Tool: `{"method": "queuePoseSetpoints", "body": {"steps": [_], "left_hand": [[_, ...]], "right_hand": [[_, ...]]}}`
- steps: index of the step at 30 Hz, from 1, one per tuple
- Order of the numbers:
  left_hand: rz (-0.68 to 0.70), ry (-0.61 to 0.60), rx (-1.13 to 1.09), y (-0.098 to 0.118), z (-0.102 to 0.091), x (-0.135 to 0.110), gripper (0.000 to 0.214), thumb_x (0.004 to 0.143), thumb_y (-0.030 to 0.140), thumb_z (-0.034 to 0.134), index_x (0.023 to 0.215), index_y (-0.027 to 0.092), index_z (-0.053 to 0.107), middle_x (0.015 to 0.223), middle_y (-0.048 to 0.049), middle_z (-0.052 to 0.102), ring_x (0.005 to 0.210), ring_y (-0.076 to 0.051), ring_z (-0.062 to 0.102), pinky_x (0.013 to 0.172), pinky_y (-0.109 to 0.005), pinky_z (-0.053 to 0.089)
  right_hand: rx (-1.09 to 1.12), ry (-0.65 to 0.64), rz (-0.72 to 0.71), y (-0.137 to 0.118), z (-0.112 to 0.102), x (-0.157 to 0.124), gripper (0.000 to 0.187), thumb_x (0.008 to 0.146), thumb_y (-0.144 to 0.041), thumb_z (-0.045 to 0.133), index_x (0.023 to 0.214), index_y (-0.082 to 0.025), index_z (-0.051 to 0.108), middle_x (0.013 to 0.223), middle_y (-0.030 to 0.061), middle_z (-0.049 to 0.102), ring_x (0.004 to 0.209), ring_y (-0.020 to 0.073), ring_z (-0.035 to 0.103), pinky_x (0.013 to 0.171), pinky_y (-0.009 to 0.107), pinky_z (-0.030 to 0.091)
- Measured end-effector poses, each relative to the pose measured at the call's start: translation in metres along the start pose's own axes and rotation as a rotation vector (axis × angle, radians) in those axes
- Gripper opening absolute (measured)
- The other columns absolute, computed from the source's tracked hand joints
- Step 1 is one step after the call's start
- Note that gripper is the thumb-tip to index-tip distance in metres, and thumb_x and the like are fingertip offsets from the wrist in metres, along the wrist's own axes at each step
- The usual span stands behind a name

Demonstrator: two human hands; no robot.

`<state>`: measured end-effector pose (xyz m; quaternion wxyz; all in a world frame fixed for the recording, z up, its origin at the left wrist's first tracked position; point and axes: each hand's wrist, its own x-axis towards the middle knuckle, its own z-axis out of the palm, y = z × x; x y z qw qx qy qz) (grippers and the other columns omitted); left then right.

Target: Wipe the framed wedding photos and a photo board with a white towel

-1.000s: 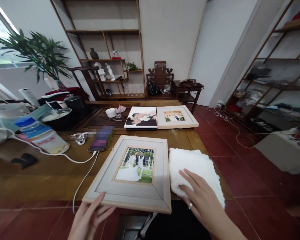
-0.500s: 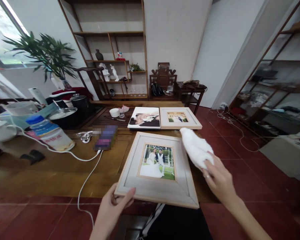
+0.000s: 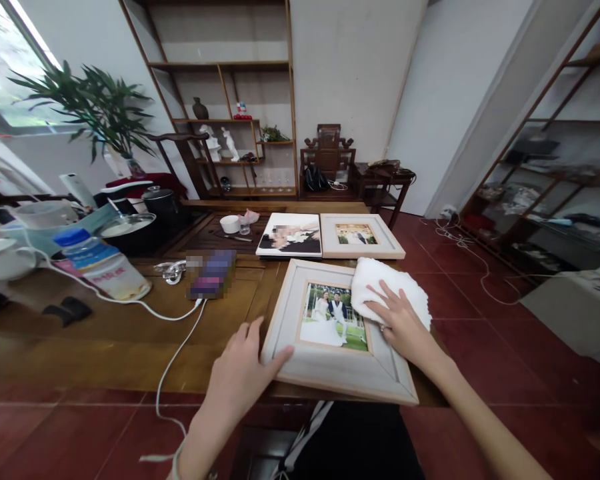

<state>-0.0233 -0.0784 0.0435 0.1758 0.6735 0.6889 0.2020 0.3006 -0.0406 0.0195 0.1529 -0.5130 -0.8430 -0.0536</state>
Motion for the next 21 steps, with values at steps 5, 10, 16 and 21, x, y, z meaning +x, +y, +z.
{"method": "queuePoseSetpoints", "body": {"steps": [5,10,16,21], "left_hand": [[0.54,0.038,-0.197,0.004,0.027,0.046,0.054,0.093,0.028,0.046,0.143,0.018,0.031,0.154,-0.0173,0.021,0.143,-0.029,0.02,0.114,-0.048,0.024],[0.664,-0.012,-0.213,0.009,0.037,0.066,0.038,0.096,0.023,0.04,0.133,0.021,0.046,0.156,-0.011,0.021,0.144,-0.025,0.018,0.116,-0.046,0.023],[0.615,-0.012,-0.227,0.009,0.038,0.076,0.031,0.096,0.026,0.041,0.123,0.02,0.056,0.138,-0.0108,0.049,0.135,-0.024,0.037,0.113,-0.047,0.03],[0.641,0.008,-0.245,0.005,0.043,0.079,0.032,0.097,0.024,0.036,0.122,0.019,0.057,0.136,-0.0115,0.05,0.133,-0.023,0.038,0.113,-0.047,0.03]], "right_hand": [[0.029,-0.022,-0.031,0.003,-0.003,0.009,0.072,0.056,0.007,0.038,0.119,-0.022,0.059,0.145,0.0097,0.044,0.141,0.031,0.02,0.106,0.066,0.023],[0.072,-0.022,-0.026,0.012,-0.002,0.018,0.073,0.056,0.006,0.039,0.121,-0.022,0.058,0.145,0.0089,0.045,0.141,0.0312,0.021,0.106,0.066,0.024],[0.102,0.022,-0.009,0.015,0.003,0.021,0.072,0.056,0.005,0.039,0.12,-0.022,0.06,0.141,0.0103,0.049,0.14,0.0299,0.025,0.106,0.065,0.024],[0.092,0.153,-0.002,0.02,0.006,0.014,0.065,0.06,0.0,0.041,0.116,-0.023,0.061,0.136,0.0087,0.054,0.134,0.0288,0.038,0.107,0.056,0.031]]}}
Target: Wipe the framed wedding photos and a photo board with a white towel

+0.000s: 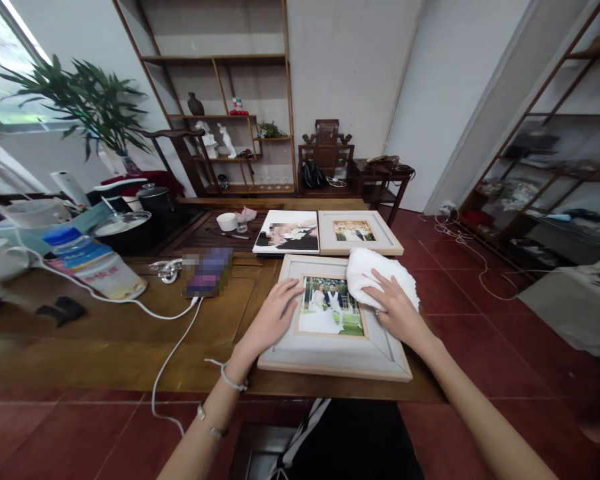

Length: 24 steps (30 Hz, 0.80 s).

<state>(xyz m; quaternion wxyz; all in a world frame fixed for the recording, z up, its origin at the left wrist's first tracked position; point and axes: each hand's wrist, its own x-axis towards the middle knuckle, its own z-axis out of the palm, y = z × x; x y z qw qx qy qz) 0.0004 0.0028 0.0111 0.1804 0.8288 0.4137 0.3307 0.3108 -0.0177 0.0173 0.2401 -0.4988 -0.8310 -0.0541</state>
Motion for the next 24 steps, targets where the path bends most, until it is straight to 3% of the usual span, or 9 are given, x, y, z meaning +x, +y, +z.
{"method": "queuePoseSetpoints", "body": {"steps": [3,5,7,10,12,15,18,24], "left_hand": [[-0.005,0.016,-0.003,0.0,0.003,-0.003,0.034,0.098,0.023,0.033,0.124,0.019,0.055,0.137,-0.012,0.048,0.134,-0.022,0.037,0.113,-0.046,0.029],[-0.013,0.015,-0.005,0.001,0.003,-0.005,0.035,0.098,0.022,0.033,0.126,0.02,0.054,0.138,-0.0116,0.047,0.134,-0.022,0.038,0.114,-0.046,0.029],[-0.013,0.006,0.0,0.002,0.003,-0.005,0.035,0.098,0.021,0.033,0.126,0.02,0.053,0.138,-0.0116,0.046,0.134,-0.022,0.037,0.114,-0.045,0.028],[-0.007,-0.011,0.004,0.003,0.001,-0.005,0.035,0.098,0.021,0.033,0.125,0.019,0.054,0.139,-0.0115,0.045,0.135,-0.022,0.036,0.114,-0.044,0.028],[-0.002,-0.023,-0.011,0.003,0.0,-0.005,0.035,0.098,0.02,0.034,0.126,0.021,0.054,0.14,-0.0108,0.045,0.135,-0.021,0.037,0.114,-0.043,0.029],[0.001,-0.038,-0.032,0.003,-0.001,-0.006,0.035,0.098,0.02,0.034,0.125,0.022,0.055,0.14,-0.0099,0.046,0.133,-0.021,0.04,0.112,-0.042,0.032],[-0.015,-0.032,-0.006,0.004,0.0,-0.005,0.034,0.098,0.02,0.035,0.125,0.02,0.055,0.141,-0.0109,0.045,0.134,-0.022,0.039,0.112,-0.042,0.031],[-0.039,-0.019,0.087,0.004,0.006,-0.005,0.034,0.097,0.022,0.035,0.125,0.015,0.053,0.142,-0.0138,0.044,0.135,-0.024,0.037,0.114,-0.045,0.029]], "right_hand": [[-0.052,0.2,0.131,0.011,-0.007,0.0,0.049,0.071,-0.008,0.044,0.116,-0.019,0.059,0.117,0.0135,0.064,0.11,0.0313,0.059,0.092,0.048,0.048],[-0.086,0.299,0.227,0.016,-0.014,0.007,0.04,0.078,-0.012,0.044,0.115,-0.017,0.058,0.108,0.0169,0.066,0.103,0.0343,0.061,0.086,0.049,0.05],[-0.111,0.324,0.226,0.015,-0.022,0.019,0.039,0.079,-0.009,0.043,0.114,-0.019,0.057,0.119,0.0172,0.062,0.117,0.0356,0.053,0.093,0.051,0.045],[-0.185,0.234,0.05,0.005,-0.024,0.043,0.051,0.075,0.002,0.037,0.116,-0.021,0.057,0.145,0.0103,0.043,0.139,0.0318,0.027,0.108,0.054,0.03],[-0.25,0.102,-0.04,-0.002,-0.016,0.055,0.062,0.072,0.007,0.034,0.123,-0.022,0.055,0.149,0.008,0.038,0.142,0.0311,0.019,0.109,0.06,0.023],[-0.289,-0.059,-0.035,-0.005,0.002,0.062,0.069,0.071,0.009,0.035,0.129,-0.025,0.052,0.143,0.007,0.047,0.137,0.0329,0.03,0.105,0.063,0.027],[-0.288,-0.104,-0.026,-0.003,0.014,0.061,0.07,0.07,0.009,0.038,0.131,-0.023,0.051,0.139,0.0094,0.052,0.134,0.0337,0.036,0.103,0.061,0.029],[-0.296,-0.161,-0.049,-0.016,0.004,0.055,0.069,0.068,0.009,0.04,0.131,-0.016,0.051,0.133,0.0157,0.055,0.128,0.0337,0.043,0.104,0.057,0.029]]}}
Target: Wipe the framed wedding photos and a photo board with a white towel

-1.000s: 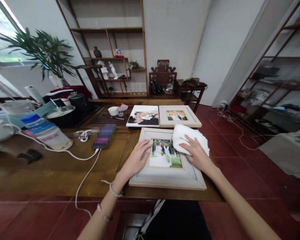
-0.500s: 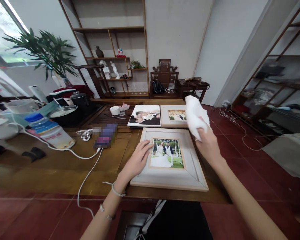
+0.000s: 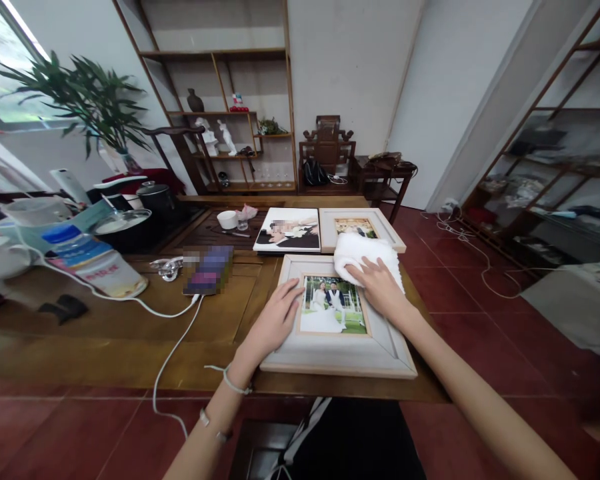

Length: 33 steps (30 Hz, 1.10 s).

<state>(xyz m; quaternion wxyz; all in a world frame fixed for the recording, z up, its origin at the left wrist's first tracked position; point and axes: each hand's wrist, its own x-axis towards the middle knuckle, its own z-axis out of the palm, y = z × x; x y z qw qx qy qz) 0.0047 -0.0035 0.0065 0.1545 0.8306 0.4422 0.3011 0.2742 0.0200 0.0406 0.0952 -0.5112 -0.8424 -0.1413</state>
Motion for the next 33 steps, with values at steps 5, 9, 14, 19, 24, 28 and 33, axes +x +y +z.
{"method": "queuePoseSetpoints", "body": {"steps": [5,9,14,19,24,28,33], "left_hand": [[-0.028,-0.038,0.06,0.002,0.001,-0.001,0.035,0.098,0.024,0.035,0.129,0.017,0.051,0.143,-0.0135,0.043,0.136,-0.025,0.035,0.111,-0.049,0.033],[-0.083,-0.073,0.076,0.001,0.001,-0.003,0.035,0.099,0.025,0.034,0.13,0.022,0.049,0.145,-0.0113,0.041,0.136,-0.027,0.035,0.105,-0.052,0.039],[-0.036,-0.066,0.07,-0.003,0.002,-0.003,0.034,0.099,0.026,0.036,0.129,0.021,0.05,0.144,-0.0114,0.042,0.136,-0.025,0.035,0.109,-0.049,0.035],[0.005,-0.076,0.051,-0.006,0.0,-0.003,0.034,0.099,0.026,0.037,0.131,0.021,0.049,0.146,-0.011,0.04,0.137,-0.024,0.033,0.111,-0.048,0.032],[-0.003,-0.078,0.025,-0.007,0.0,-0.004,0.035,0.098,0.027,0.039,0.131,0.023,0.049,0.146,-0.0096,0.04,0.137,-0.023,0.035,0.111,-0.047,0.033],[-0.018,-0.053,-0.001,-0.005,-0.001,-0.002,0.034,0.097,0.026,0.04,0.129,0.021,0.052,0.143,-0.0103,0.045,0.135,-0.023,0.038,0.111,-0.046,0.034],[0.013,0.003,-0.052,-0.003,-0.002,0.0,0.035,0.096,0.022,0.04,0.126,0.017,0.055,0.139,-0.0123,0.05,0.132,-0.023,0.044,0.111,-0.044,0.036]], "right_hand": [[0.023,-0.12,-0.095,-0.034,-0.032,-0.04,0.074,0.063,0.01,0.039,0.129,-0.019,0.052,0.128,0.0124,0.06,0.122,0.0318,0.048,0.102,0.054,0.033],[0.136,-0.202,-0.167,-0.066,-0.064,-0.085,0.082,0.057,0.008,0.04,0.132,-0.024,0.049,0.131,0.0088,0.058,0.123,0.0309,0.049,0.103,0.054,0.036],[0.208,-0.2,-0.166,-0.081,-0.066,-0.104,0.086,0.054,0.006,0.038,0.134,-0.026,0.046,0.139,0.008,0.052,0.129,0.0303,0.044,0.104,0.055,0.037],[0.107,-0.043,0.08,-0.052,-0.035,-0.07,0.076,0.062,0.007,0.037,0.134,-0.017,0.046,0.134,0.0162,0.054,0.134,0.032,0.037,0.107,0.056,0.031],[0.013,-0.025,0.111,-0.006,-0.015,-0.014,0.07,0.067,0.007,0.037,0.134,-0.012,0.045,0.133,0.0193,0.054,0.136,0.0324,0.033,0.106,0.055,0.03],[-0.019,-0.049,0.033,-0.001,-0.007,0.004,0.067,0.068,0.008,0.039,0.13,-0.014,0.05,0.128,0.0171,0.059,0.133,0.0351,0.036,0.105,0.058,0.028],[-0.011,-0.115,-0.015,-0.03,-0.017,-0.032,0.071,0.065,0.008,0.04,0.131,-0.015,0.05,0.134,0.0155,0.055,0.13,0.0376,0.038,0.104,0.061,0.029]]}}
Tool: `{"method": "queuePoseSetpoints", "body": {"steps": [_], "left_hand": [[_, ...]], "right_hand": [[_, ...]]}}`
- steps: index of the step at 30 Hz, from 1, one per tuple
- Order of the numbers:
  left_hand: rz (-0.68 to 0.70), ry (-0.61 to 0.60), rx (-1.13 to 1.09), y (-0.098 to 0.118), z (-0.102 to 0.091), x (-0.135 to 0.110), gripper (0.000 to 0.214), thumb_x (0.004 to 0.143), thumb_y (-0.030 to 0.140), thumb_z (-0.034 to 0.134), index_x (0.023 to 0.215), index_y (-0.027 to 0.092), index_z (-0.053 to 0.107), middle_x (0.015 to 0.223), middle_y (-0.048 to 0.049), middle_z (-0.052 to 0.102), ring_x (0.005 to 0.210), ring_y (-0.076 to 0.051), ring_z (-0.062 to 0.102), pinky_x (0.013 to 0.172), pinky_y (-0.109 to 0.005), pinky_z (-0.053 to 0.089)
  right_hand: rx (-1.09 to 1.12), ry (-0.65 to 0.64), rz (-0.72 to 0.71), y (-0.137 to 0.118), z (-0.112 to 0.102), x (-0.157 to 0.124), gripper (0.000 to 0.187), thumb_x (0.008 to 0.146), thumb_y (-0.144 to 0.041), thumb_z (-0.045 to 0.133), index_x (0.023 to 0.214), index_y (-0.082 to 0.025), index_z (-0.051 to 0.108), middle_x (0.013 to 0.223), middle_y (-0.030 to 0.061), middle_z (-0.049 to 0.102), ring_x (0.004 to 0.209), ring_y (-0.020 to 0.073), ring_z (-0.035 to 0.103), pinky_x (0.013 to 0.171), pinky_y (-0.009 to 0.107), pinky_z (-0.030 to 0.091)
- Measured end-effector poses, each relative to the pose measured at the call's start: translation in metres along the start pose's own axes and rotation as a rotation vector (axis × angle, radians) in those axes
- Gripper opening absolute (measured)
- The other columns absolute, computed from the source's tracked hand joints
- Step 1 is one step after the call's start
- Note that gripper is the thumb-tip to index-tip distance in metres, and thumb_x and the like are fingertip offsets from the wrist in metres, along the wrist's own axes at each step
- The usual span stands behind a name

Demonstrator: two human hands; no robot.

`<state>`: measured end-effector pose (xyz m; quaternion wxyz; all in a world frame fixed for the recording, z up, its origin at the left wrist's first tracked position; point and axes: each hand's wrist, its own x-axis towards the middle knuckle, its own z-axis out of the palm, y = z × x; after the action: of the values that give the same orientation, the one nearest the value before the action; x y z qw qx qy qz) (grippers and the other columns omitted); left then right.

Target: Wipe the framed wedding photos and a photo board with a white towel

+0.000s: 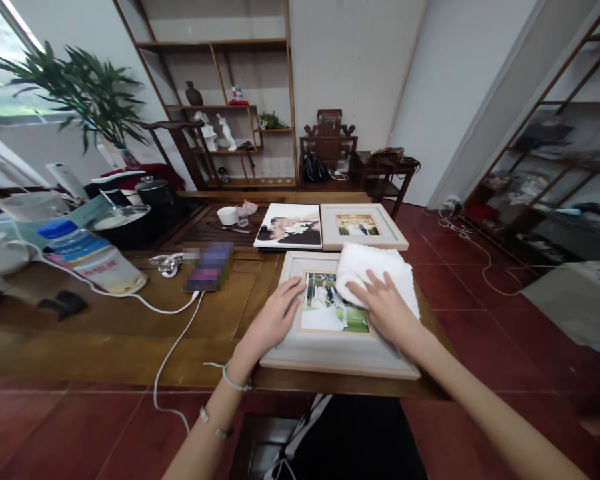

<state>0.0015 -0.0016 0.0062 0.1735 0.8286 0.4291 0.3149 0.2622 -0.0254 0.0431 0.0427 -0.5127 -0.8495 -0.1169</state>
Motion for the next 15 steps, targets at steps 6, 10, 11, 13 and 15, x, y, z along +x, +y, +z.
{"method": "queuePoseSetpoints", "body": {"steps": [6,10,11,13,15], "left_hand": [[0.045,0.021,0.002,-0.003,0.003,-0.001,0.034,0.095,0.017,0.038,0.123,0.017,0.057,0.138,-0.0127,0.05,0.132,-0.023,0.043,0.111,-0.046,0.036],[0.051,0.012,0.025,-0.003,0.003,-0.002,0.033,0.096,0.018,0.037,0.123,0.018,0.057,0.138,-0.012,0.05,0.132,-0.023,0.042,0.112,-0.047,0.035],[0.051,0.005,0.029,-0.003,0.003,-0.002,0.033,0.096,0.018,0.037,0.123,0.018,0.057,0.138,-0.0119,0.05,0.132,-0.023,0.042,0.112,-0.046,0.035],[0.051,-0.006,0.033,-0.003,0.003,-0.003,0.033,0.097,0.018,0.036,0.123,0.018,0.056,0.139,-0.0116,0.049,0.133,-0.023,0.041,0.112,-0.046,0.035],[0.045,-0.01,0.035,-0.003,0.003,-0.003,0.033,0.097,0.019,0.036,0.123,0.02,0.057,0.139,-0.0108,0.048,0.133,-0.022,0.04,0.112,-0.045,0.035]], "right_hand": [[0.136,-0.124,-0.088,-0.045,-0.032,-0.066,0.084,0.056,0.007,0.043,0.134,-0.023,0.048,0.142,0.0086,0.048,0.133,0.037,0.036,0.105,0.062,0.031],[0.224,-0.082,-0.074,-0.052,-0.033,-0.073,0.088,0.054,0.008,0.039,0.134,-0.026,0.047,0.141,0.0067,0.049,0.136,0.03,0.033,0.109,0.058,0.03],[0.225,-0.05,-0.058,-0.048,-0.029,-0.068,0.086,0.055,0.008,0.039,0.134,-0.025,0.048,0.14,0.0074,0.05,0.137,0.0285,0.033,0.11,0.056,0.028],[0.201,0.003,-0.015,-0.036,-0.021,-0.052,0.082,0.057,0.008,0.039,0.133,-0.021,0.049,0.136,0.0112,0.054,0.137,0.0279,0.033,0.111,0.054,0.027],[0.16,0.038,0.042,-0.018,-0.013,-0.031,0.076,0.061,0.007,0.039,0.133,-0.016,0.049,0.132,0.0164,0.056,0.136,0.0298,0.034,0.11,0.054,0.027]]}}
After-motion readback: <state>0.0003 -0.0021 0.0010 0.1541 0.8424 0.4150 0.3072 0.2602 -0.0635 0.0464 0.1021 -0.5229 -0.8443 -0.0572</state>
